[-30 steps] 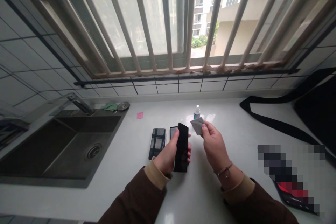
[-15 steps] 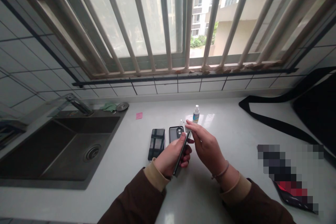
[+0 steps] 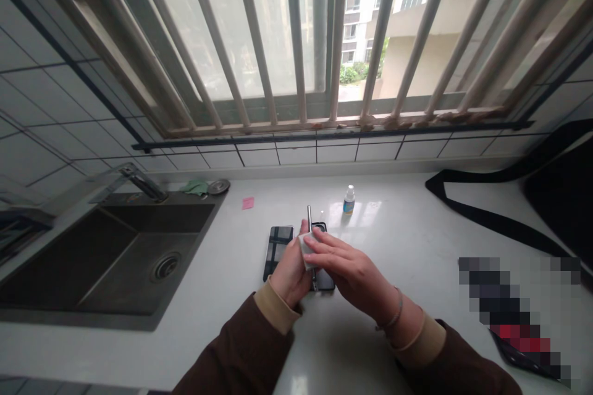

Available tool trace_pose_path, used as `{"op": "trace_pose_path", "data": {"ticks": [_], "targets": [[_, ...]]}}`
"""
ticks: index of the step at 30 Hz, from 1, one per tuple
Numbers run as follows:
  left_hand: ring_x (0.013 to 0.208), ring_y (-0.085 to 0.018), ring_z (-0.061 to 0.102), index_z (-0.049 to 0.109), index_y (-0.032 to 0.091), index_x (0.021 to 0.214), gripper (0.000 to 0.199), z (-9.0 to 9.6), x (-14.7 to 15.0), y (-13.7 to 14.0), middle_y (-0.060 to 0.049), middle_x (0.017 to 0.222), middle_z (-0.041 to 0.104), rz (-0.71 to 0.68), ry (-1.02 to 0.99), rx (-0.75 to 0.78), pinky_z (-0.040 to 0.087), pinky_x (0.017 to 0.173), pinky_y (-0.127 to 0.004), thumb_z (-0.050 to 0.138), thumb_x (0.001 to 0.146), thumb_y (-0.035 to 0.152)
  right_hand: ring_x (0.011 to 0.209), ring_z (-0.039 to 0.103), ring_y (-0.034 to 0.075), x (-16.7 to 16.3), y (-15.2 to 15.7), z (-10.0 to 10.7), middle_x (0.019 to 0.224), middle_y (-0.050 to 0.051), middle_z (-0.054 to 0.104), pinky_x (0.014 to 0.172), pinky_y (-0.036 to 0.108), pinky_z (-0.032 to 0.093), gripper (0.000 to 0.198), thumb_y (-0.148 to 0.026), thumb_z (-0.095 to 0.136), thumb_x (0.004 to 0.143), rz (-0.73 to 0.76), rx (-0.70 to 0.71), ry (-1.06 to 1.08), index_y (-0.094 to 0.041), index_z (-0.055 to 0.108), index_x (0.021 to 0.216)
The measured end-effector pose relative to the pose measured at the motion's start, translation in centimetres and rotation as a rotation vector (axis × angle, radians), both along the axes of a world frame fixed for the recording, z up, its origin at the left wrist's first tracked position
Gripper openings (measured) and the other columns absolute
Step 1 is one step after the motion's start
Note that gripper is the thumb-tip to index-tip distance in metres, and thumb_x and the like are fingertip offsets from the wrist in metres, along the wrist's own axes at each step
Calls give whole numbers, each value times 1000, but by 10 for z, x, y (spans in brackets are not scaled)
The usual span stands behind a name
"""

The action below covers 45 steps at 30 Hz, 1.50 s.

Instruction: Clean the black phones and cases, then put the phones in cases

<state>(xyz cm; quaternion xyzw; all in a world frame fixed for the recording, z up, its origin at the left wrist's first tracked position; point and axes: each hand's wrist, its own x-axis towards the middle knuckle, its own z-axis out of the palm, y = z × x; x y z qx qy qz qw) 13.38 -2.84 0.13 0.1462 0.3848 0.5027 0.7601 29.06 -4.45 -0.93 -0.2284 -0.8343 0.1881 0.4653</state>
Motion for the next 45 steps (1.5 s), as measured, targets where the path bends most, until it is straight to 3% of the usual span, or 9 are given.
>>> {"op": "trace_pose_path", "data": {"ticks": [2,5,11,16,19,27,34,39,45], "targets": [[81,-20,73,67,15,103,54,2,-3,1,-7,89,70,52,-8,-49,62,76,-30,77,89,67,155,48,23,-1,-2,3,155,5,65,128,49,47,47,-1,51,105,38,5,-12,-26,70,140],[71,-17,70,66,17,107,58,2,-8,4,-3,82,65,128,-4,-87,62,70,-31,79,86,70,155,49,22,-3,-4,6,153,6,66,129,48,45,47,1,51,104,83,24,-27,-24,71,139],[57,-12,62,63,18,93,43,1,-13,10,2,73,60,215,-175,-60,59,62,-27,80,90,57,156,46,23,-3,-4,6,154,8,65,131,48,42,45,-1,50,105,72,95,-93,-21,71,140],[79,-22,75,66,17,89,41,5,-13,10,-3,75,66,217,-280,-53,66,91,-39,75,93,56,154,50,22,-3,-3,3,153,6,66,130,43,44,40,-3,51,107,27,146,-125,-21,73,136],[73,-18,73,69,15,90,42,9,-14,10,-6,77,69,243,-346,-100,63,102,-42,72,96,57,152,52,22,-4,-2,2,151,5,67,131,42,44,35,-5,52,108,22,167,-138,-20,74,130],[82,-20,78,71,12,94,45,15,-22,10,-9,83,73,292,-408,-53,63,105,-41,67,98,56,148,57,24,-3,0,-5,154,0,65,128,45,46,31,-7,54,108,-63,201,-281,-24,72,127],[86,-20,78,74,13,94,41,11,-28,13,-9,85,75,385,-392,37,62,107,-43,60,103,52,152,53,26,4,4,-7,159,-1,61,129,49,45,33,-9,57,108,-112,205,-434,-26,72,131],[86,-21,78,75,13,94,45,19,-31,13,-10,85,76,375,-364,49,62,106,-41,57,103,53,146,59,28,4,5,-9,152,6,67,124,51,50,43,-4,51,106,-204,77,-339,-25,72,137],[85,-20,79,71,15,95,31,16,-24,15,-8,86,77,376,-196,83,65,96,-37,74,97,46,119,77,26,4,2,1,130,9,79,106,44,64,34,-29,49,112,-397,-397,174,-25,73,135]]}}
